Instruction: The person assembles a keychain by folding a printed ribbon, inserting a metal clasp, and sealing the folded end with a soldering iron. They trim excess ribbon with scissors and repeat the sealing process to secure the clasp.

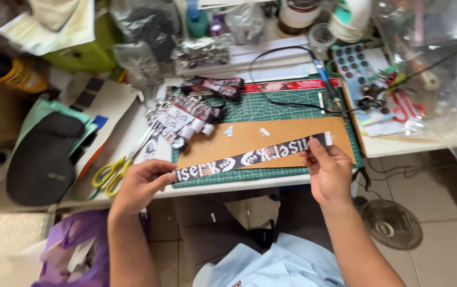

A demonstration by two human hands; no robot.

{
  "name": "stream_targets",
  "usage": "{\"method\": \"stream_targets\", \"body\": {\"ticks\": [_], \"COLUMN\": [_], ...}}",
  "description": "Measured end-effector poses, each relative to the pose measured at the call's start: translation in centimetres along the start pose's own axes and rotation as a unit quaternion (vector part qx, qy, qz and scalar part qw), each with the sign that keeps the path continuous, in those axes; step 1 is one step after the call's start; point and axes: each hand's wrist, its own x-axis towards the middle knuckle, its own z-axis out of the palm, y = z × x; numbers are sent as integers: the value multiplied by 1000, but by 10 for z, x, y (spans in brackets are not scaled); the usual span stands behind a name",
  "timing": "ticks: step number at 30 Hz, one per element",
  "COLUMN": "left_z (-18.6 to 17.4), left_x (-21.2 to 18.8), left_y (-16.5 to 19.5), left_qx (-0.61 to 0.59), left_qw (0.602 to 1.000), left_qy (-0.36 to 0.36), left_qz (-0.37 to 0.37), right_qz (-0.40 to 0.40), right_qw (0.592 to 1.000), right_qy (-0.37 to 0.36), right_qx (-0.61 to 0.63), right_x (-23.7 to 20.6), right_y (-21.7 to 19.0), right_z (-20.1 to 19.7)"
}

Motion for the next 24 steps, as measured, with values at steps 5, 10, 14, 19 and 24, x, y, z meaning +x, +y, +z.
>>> {"method": "stream_targets", "body": {"ticks": [5,10,14,19,24], "left_z": [21,63,76,75,72], "left_x": [11,19,17,22,40], "left_y": [19,13,-3,-19,-22], "left_qx": [218,407,410,338,-27], "left_qw": [954,743,712,800,994], "left_qy": [74,281,329,274,72], "left_qz": [190,452,465,412,73], "right_qz": [88,70,83,61,-49], "right_qw": [957,886,884,926,987], "right_qy": [-126,-270,-269,-157,10], "right_qx": [247,370,373,337,154], "right_x": [8,15,16,17,20], "right_y": [-16,-22,-28,-30,-36], "right_z": [-20,-20,-26,-43,-60]}}
